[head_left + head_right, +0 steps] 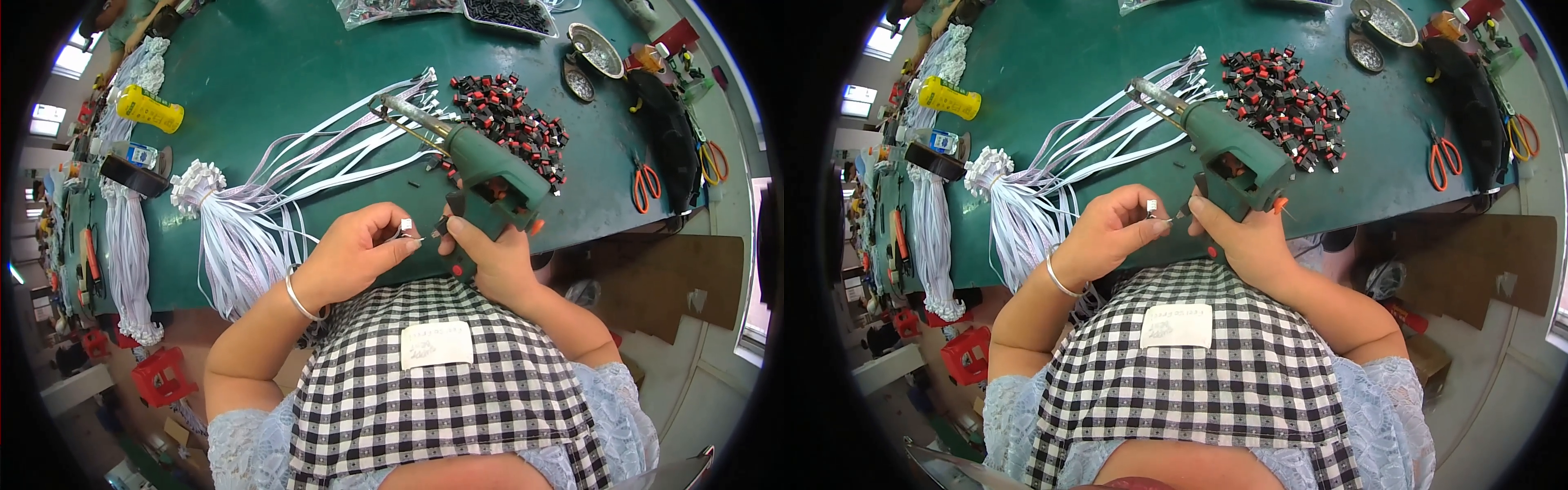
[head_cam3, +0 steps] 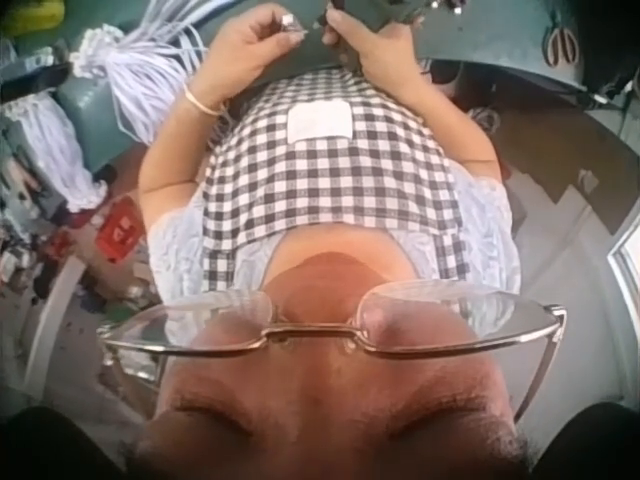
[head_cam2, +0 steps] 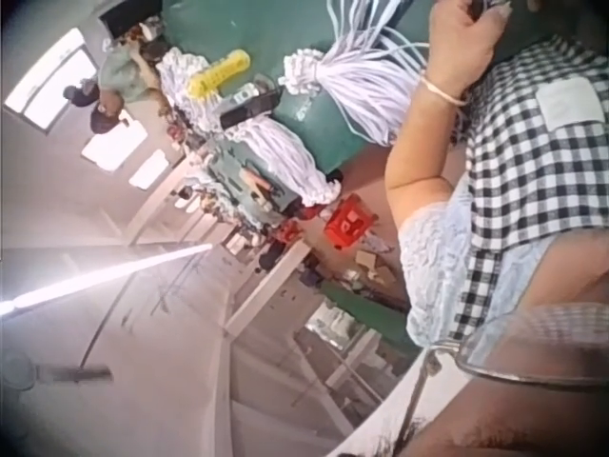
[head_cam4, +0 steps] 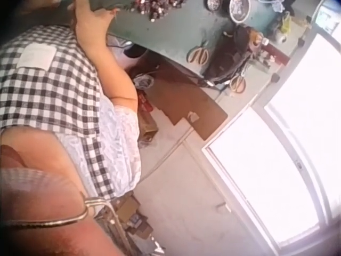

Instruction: The person attaches small switch components to the wire connectors of ribbon cables and solders the connections using a soldering gun.

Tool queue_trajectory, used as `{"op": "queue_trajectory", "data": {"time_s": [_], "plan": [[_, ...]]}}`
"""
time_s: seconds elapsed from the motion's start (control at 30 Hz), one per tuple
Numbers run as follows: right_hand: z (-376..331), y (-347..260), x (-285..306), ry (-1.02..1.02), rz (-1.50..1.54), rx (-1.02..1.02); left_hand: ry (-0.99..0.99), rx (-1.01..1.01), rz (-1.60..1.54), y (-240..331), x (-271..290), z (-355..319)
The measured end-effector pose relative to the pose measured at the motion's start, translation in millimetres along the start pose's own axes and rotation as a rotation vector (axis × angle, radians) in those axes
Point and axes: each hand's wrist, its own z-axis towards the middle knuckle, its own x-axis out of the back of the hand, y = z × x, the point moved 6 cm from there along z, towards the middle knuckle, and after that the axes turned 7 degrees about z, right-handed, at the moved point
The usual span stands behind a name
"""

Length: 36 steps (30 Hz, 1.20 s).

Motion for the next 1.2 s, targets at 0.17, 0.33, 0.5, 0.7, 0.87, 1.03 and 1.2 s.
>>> {"op": "queue_trajectory", "data": {"time_s": [0.17, 0.33, 0.5, 0.7, 0.87, 1.03, 1.2], "plan": [[-1, 6, 2, 0.024, -0.037, -0.036, 0.048, -0.029, -0.299, 8, -12, -1], [-1, 5, 0, 0.031, -0.014, 0.011, 0.025, -0.048, -0.334, 7, -14, 1], [0, 6, 2, 0.037, -0.018, 0.036, 0.043, -0.052, -0.342, 8, -14, 4], [1, 4, 2, 0.052, -0.03, 0.082, 0.043, -0.068, -0.347, 7, -16, 6], [1, 5, 2, 0.038, -0.049, 0.069, 0.019, -0.031, -0.276, 3, -15, 8], [1, 7, 2, 0.061, -0.03, 0.064, 0.014, -0.027, -0.279, 2, -16, 10], [0, 7, 3, 0.027, -0.096, -0.02, 0.034, -0.035, -0.274, 0, -15, 13]]}}
